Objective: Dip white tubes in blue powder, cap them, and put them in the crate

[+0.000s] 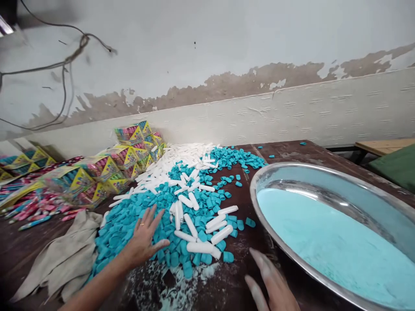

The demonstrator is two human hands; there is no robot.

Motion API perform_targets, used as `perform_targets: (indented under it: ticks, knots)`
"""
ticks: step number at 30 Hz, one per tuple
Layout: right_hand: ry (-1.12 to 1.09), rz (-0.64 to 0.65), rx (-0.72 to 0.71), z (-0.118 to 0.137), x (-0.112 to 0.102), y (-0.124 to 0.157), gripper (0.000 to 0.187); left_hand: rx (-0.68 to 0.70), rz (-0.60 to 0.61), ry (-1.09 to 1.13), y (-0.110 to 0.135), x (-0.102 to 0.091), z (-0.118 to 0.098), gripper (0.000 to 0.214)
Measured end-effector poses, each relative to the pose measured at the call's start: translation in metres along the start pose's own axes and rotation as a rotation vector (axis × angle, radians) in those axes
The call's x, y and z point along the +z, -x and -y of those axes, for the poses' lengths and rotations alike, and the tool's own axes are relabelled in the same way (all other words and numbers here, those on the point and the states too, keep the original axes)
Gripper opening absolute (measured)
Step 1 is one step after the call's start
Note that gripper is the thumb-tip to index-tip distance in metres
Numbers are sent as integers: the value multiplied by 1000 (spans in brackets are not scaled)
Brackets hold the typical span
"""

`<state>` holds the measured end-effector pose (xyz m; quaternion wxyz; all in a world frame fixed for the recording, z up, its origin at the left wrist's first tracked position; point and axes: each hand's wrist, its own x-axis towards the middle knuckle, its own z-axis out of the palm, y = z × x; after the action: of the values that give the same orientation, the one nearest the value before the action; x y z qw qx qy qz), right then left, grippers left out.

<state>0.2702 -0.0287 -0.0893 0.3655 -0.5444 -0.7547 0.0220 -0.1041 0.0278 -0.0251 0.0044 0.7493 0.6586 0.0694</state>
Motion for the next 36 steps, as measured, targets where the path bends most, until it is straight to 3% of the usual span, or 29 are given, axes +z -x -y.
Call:
perform_targets:
  ticks: [3,5,8,11,16,21,27,30,33,36]
  knots:
    - [-53,70,159,-1,33,-56,52,-264,-187,-15,16,16,10,76]
    - [-32,111,173,-3,57,-90,61,-330,-270,-23,14,24,11,70]
    - [38,194,167,4,90,-124,61,-341,-304,-23,6,34,11,66]
    - [-37,235,187,29,113,-142,58,-311,-338,-40,0,43,11,64]
    - [-509,150,411,80,138,-169,67,-314,-359,-16,-4,47,11,61]
    - [-806,199,438,121,165,-190,66,-303,-361,151,-12,45,8,56]
    - [-1059,320,335,174,182,-198,62,-137,-326,721,-16,37,30,67]
    - [-1025,341,196,200,179,-196,56,-210,-362,943,-8,28,51,62]
    - [-914,422,-16,226,174,-193,53,-243,-421,1017,1,19,71,61]
    - [-825,521,-156,242,162,-191,50,-274,-442,948,8,12,83,58]
